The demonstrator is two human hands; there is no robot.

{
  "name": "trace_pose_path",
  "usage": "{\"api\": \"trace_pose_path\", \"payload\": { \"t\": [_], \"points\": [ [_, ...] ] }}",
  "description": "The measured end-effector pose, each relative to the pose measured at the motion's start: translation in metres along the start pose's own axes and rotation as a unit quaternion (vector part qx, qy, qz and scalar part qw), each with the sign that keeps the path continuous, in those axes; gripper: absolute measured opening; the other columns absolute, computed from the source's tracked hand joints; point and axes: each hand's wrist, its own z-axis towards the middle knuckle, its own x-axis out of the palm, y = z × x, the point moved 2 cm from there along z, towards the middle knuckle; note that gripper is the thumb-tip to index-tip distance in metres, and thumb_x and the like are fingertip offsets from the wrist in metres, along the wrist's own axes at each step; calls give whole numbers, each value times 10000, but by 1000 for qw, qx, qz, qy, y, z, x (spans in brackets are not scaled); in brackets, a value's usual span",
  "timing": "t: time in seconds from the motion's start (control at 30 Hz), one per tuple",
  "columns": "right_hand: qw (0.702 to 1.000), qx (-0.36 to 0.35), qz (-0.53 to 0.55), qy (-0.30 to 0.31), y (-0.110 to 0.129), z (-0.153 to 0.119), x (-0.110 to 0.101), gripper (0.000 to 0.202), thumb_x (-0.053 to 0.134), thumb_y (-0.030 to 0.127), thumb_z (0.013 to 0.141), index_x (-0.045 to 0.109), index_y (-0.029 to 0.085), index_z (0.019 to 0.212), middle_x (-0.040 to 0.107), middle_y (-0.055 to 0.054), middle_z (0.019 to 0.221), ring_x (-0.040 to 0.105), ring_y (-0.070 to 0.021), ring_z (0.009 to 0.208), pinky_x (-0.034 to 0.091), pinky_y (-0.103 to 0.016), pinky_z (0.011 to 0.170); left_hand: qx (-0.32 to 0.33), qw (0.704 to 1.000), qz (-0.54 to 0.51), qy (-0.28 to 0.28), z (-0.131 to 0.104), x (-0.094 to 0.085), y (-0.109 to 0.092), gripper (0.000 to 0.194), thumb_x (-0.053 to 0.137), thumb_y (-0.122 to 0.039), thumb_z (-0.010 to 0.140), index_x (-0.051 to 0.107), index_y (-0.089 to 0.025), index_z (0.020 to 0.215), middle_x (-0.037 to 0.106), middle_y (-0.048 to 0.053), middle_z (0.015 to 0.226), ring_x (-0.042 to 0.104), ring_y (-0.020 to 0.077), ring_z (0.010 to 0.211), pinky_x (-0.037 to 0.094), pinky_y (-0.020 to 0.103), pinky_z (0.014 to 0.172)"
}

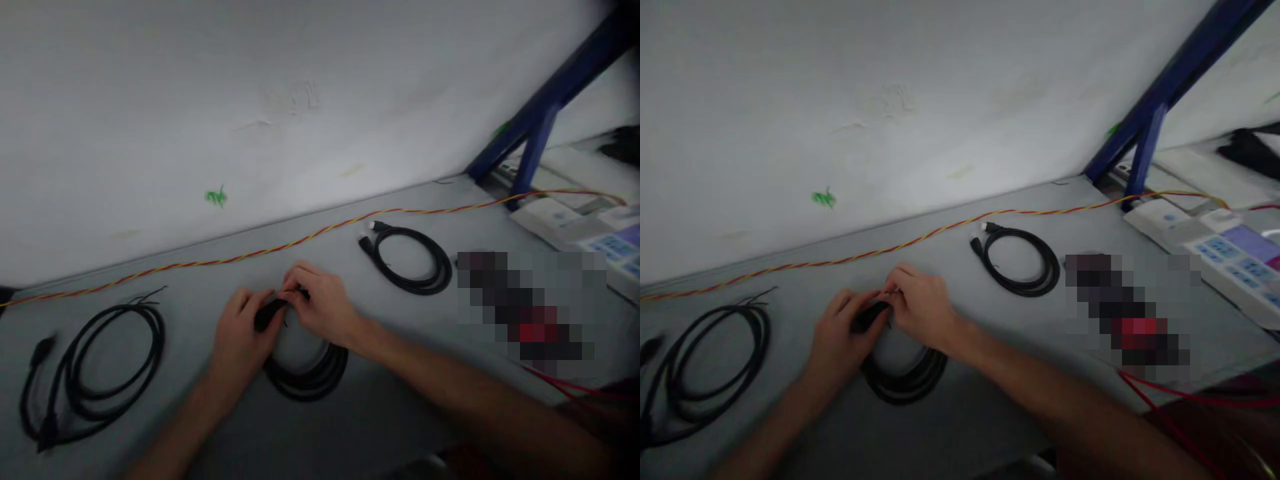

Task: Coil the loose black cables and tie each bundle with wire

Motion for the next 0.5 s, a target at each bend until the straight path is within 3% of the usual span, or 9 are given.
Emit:
{"api": "trace_pose_path", "payload": {
  "t": [0.1, 0.2, 0.37, 0.5],
  "points": [
    [1000, -18, 5, -4, 1, 0, 0, 109, 657, 157, 949, 630, 214, 860, 681, -11, 946, 648, -166, 863, 458, -271, 781, 4, 1000, 14, 5, 2, 0, -3, 125, 657, -306, 947, 686, -196, 997, 636, 67, 959, 623, 247, 919, 534, 388, 822],
    [999, -35, 23, -4, 3, 0, 0, 112, 651, 153, 954, 634, 215, 861, 680, -13, 949, 648, -164, 873, 467, -272, 789, -20, 999, 13, 23, 0, 1, -3, 61, 634, -258, 937, 613, -202, 943, 653, 54, 913, 634, 246, 872, 527, 377, 761],
    [996, -41, 84, -2, 5, 2, -2, 122, 682, 213, 966, 651, 212, 848, 673, -16, 946, 650, -163, 871, 485, -276, 799, -27, 999, -6, 23, -5, 3, 1, 70, 603, -228, 946, 601, -214, 1014, 700, 25, 879, 691, 217, 785, 524, 335, 700],
    [995, 5, 99, 3, 4, 5, -1, 81, 702, 234, 955, 694, 207, 879, 696, -16, 960, 653, -149, 823, 489, -279, 774, -21, 1000, 7, 4, -7, 3, 2, 117, 612, -222, 935, 624, -219, 1052, 738, 20, 889, 719, 208, 763, 524, 317, 685]
  ]
}}
